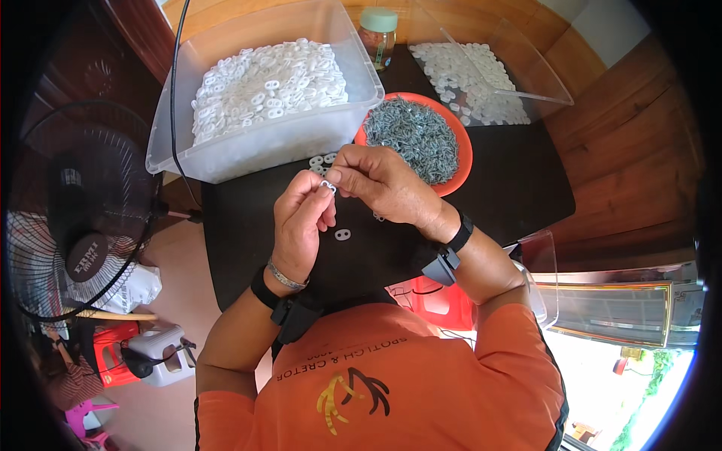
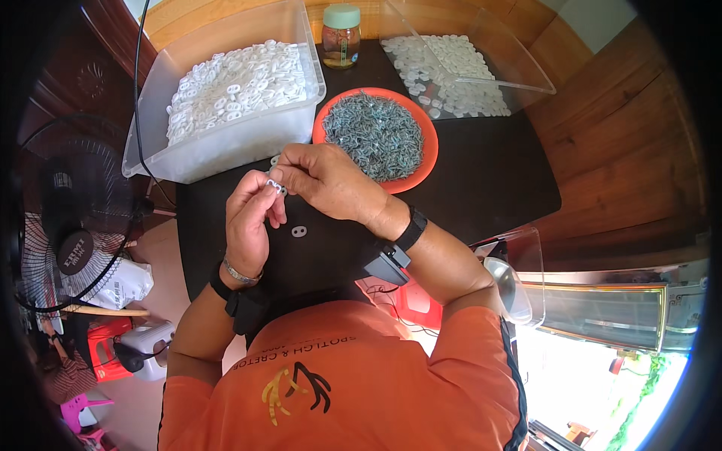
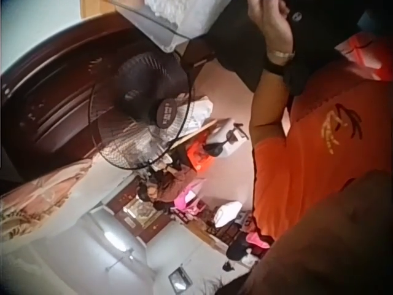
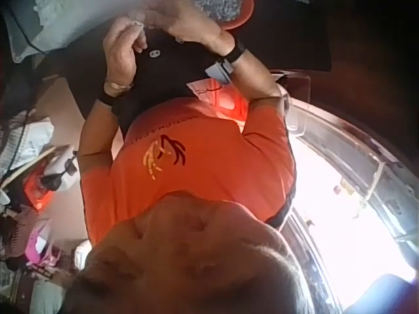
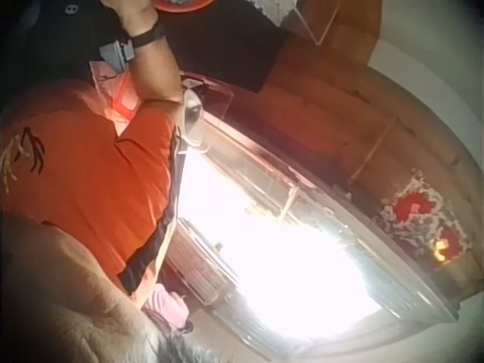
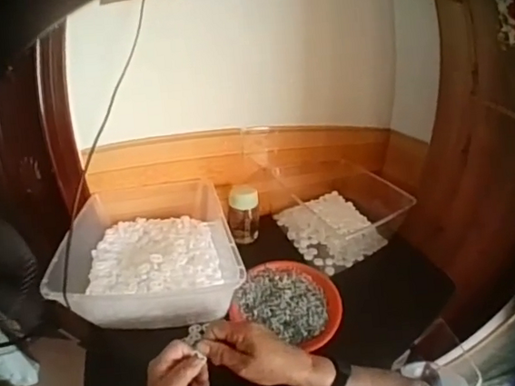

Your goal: Assembling small white plastic components by manually joining them with small metal parts.

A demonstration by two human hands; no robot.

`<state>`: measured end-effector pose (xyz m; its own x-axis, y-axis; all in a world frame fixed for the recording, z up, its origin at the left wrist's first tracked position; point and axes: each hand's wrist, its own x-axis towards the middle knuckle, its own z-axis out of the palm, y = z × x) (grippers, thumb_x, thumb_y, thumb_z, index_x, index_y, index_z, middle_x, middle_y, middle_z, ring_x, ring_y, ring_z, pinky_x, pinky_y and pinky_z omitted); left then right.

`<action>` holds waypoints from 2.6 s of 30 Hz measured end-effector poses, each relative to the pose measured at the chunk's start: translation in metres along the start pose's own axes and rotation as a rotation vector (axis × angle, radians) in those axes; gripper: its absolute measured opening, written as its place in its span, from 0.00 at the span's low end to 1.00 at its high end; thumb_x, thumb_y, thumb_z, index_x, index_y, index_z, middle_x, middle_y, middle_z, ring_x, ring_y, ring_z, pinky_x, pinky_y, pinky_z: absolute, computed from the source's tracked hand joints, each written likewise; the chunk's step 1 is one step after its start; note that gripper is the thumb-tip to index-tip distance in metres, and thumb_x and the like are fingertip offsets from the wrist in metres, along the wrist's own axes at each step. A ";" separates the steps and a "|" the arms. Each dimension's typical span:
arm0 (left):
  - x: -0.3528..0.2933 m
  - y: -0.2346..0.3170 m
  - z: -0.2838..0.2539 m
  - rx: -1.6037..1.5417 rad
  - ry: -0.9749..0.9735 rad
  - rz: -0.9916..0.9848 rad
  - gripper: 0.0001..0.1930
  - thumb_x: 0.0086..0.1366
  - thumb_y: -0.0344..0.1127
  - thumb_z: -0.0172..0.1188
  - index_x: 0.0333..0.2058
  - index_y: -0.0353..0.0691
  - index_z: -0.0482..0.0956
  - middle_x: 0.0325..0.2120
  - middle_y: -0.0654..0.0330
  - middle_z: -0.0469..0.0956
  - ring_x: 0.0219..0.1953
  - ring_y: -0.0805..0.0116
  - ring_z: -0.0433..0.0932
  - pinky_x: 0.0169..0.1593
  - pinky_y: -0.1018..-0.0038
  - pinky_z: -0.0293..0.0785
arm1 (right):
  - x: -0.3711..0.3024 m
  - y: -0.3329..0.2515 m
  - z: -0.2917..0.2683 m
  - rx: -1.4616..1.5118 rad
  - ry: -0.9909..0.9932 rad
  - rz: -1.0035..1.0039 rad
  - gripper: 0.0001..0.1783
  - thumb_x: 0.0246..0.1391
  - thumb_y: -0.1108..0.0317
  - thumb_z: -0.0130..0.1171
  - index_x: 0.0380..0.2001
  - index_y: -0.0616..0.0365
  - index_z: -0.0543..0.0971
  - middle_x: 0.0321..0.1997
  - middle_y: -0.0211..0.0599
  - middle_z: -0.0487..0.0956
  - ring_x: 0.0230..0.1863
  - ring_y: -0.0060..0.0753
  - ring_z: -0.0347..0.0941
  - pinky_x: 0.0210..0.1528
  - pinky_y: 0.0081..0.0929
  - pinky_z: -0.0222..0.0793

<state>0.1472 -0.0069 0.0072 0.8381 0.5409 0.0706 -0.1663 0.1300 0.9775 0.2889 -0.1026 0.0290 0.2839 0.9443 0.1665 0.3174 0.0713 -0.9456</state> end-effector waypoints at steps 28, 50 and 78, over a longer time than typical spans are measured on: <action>0.011 0.005 -0.014 -0.141 0.206 0.012 0.09 0.63 0.36 0.49 0.25 0.41 0.70 0.16 0.66 0.69 0.16 0.78 0.66 0.21 0.83 0.58 | -0.014 -0.015 -0.001 -0.653 -0.421 -0.127 0.11 0.45 0.62 0.64 0.29 0.55 0.78 0.28 0.35 0.76 0.32 0.42 0.74 0.34 0.36 0.68; 0.000 0.001 -0.006 -0.291 -0.033 0.038 0.09 0.66 0.37 0.46 0.32 0.38 0.67 0.21 0.56 0.73 0.21 0.66 0.73 0.25 0.76 0.67 | 0.000 0.000 -0.002 0.457 0.091 0.025 0.08 0.58 0.73 0.56 0.40 0.62 0.77 0.33 0.28 0.79 0.35 0.15 0.73 0.38 0.15 0.70; -0.001 0.003 -0.003 -0.024 0.067 0.037 0.09 0.64 0.36 0.48 0.30 0.37 0.70 0.21 0.61 0.73 0.21 0.75 0.71 0.26 0.81 0.65 | 0.001 0.004 -0.007 0.487 0.050 0.045 0.08 0.56 0.75 0.58 0.40 0.64 0.77 0.33 0.29 0.78 0.33 0.17 0.72 0.38 0.16 0.70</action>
<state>0.1442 -0.0051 0.0092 0.7946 0.6000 0.0926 -0.2099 0.1283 0.9693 0.2969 -0.1032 0.0270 0.3345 0.9342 0.1241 -0.1527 0.1837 -0.9711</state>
